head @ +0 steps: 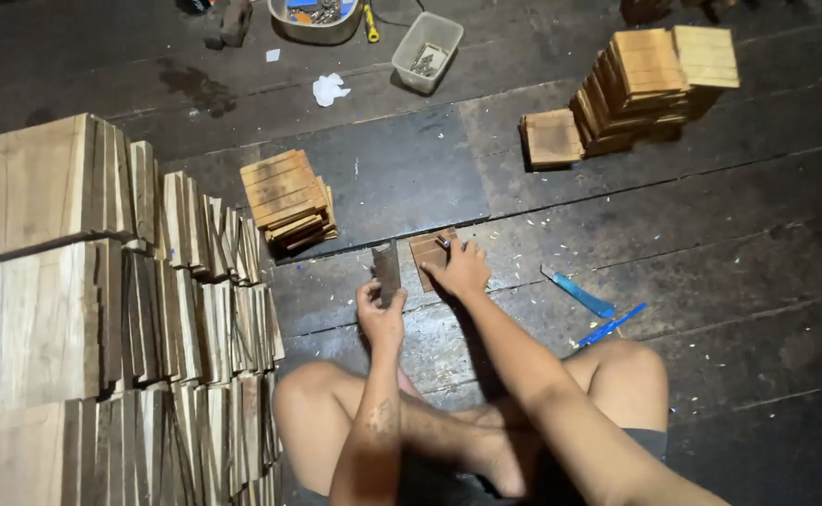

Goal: The person sits on the floor and uses a blue pen to draw lines on small rectangular wooden blocks. They handle the blocks one at a time, marking them and placing them into a separate stack.

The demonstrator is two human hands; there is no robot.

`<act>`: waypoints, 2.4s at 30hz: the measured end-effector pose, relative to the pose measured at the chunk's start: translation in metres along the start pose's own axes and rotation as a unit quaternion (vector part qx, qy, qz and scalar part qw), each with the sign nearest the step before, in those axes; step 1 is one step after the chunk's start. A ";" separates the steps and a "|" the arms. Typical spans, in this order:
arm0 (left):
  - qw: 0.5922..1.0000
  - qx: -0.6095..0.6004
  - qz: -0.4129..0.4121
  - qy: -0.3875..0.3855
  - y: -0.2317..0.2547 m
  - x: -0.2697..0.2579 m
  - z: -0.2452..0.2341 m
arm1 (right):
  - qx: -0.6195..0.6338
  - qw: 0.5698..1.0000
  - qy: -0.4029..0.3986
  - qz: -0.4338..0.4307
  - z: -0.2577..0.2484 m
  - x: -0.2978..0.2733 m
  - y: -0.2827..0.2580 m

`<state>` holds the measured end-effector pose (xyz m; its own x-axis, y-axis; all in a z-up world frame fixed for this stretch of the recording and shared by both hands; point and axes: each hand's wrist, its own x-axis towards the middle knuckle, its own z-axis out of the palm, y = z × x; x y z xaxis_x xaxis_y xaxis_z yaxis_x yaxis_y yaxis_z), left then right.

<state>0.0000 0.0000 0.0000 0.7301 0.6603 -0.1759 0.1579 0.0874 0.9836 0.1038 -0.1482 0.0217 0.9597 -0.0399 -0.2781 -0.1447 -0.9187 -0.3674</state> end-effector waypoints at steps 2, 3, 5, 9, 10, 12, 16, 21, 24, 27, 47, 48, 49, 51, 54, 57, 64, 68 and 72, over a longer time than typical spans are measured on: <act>1.000 0.012 -0.005 0.004 0.006 0.001 0.000 | -0.002 1.000 -0.025 -0.013 -0.025 -0.028 -0.005; 1.000 0.018 -0.014 0.011 0.007 -0.002 0.000 | -0.010 0.998 -0.050 -0.029 -0.038 -0.043 -0.005; 0.999 0.032 -0.012 0.014 -0.010 0.013 0.003 | -0.025 0.998 -0.057 -0.024 -0.008 -0.038 0.018; 0.997 0.075 0.009 0.015 -0.011 0.011 0.021 | -0.023 0.998 -0.050 -0.031 0.014 -0.015 0.032; 0.997 0.077 0.009 0.016 -0.016 0.007 0.017 | -0.021 0.998 -0.052 -0.032 0.013 -0.020 0.030; 0.992 0.127 0.021 0.014 -0.019 0.010 0.021 | -0.022 0.997 -0.068 -0.034 0.003 -0.017 0.025; 0.991 0.134 0.015 0.022 -0.025 0.007 0.025 | -0.013 0.996 -0.081 -0.044 -0.018 -0.034 0.019; 0.977 0.211 0.004 0.009 -0.022 0.007 0.033 | 0.194 0.980 0.028 -0.019 -0.021 -0.044 0.024; 0.966 0.243 0.087 0.017 -0.020 0.008 0.046 | 0.364 0.931 0.033 -0.005 0.036 -0.018 0.056; 0.936 0.305 0.175 -0.030 0.021 -0.022 0.071 | 0.428 0.904 -0.004 0.011 0.036 -0.015 0.043; 0.766 0.531 0.189 -0.309 -0.038 0.035 0.065 | 0.143 0.989 -0.045 -0.014 0.028 -0.019 0.052; 0.762 0.532 0.205 -0.306 -0.040 0.039 0.065 | 0.134 0.989 -0.049 -0.023 0.024 -0.022 0.049; 0.761 0.533 0.206 -0.307 -0.039 0.036 0.063 | 0.135 0.989 -0.049 -0.023 0.009 -0.032 0.040; 0.755 0.536 0.218 -0.308 -0.035 0.032 0.064 | 0.064 0.995 -0.044 -0.058 -0.025 -0.048 0.022; 0.778 0.508 0.209 -0.304 -0.034 0.029 0.064 | 0.072 0.996 -0.026 -0.052 0.018 -0.027 0.047; 0.803 0.476 0.206 -0.293 -0.037 0.033 0.069 | 0.048 0.997 -0.013 -0.067 0.026 -0.009 0.052; 0.795 0.482 0.263 -0.257 -0.078 0.035 0.064 | 0.045 0.994 -0.028 -0.095 0.021 -0.020 0.063; 0.799 0.471 0.281 -0.248 -0.081 0.044 0.070 | 0.027 0.993 0.001 -0.119 0.027 0.001 0.078; 0.794 0.468 0.304 -0.241 -0.070 0.033 0.069 | 0.011 0.991 0.002 -0.132 0.031 0.002 0.084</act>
<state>0.0585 -0.0358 -0.0778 0.9945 -0.0146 0.1033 -0.0619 -0.8797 0.4715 0.0863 -0.2134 -0.0367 0.9655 0.1999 -0.1669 0.1070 -0.8888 -0.4456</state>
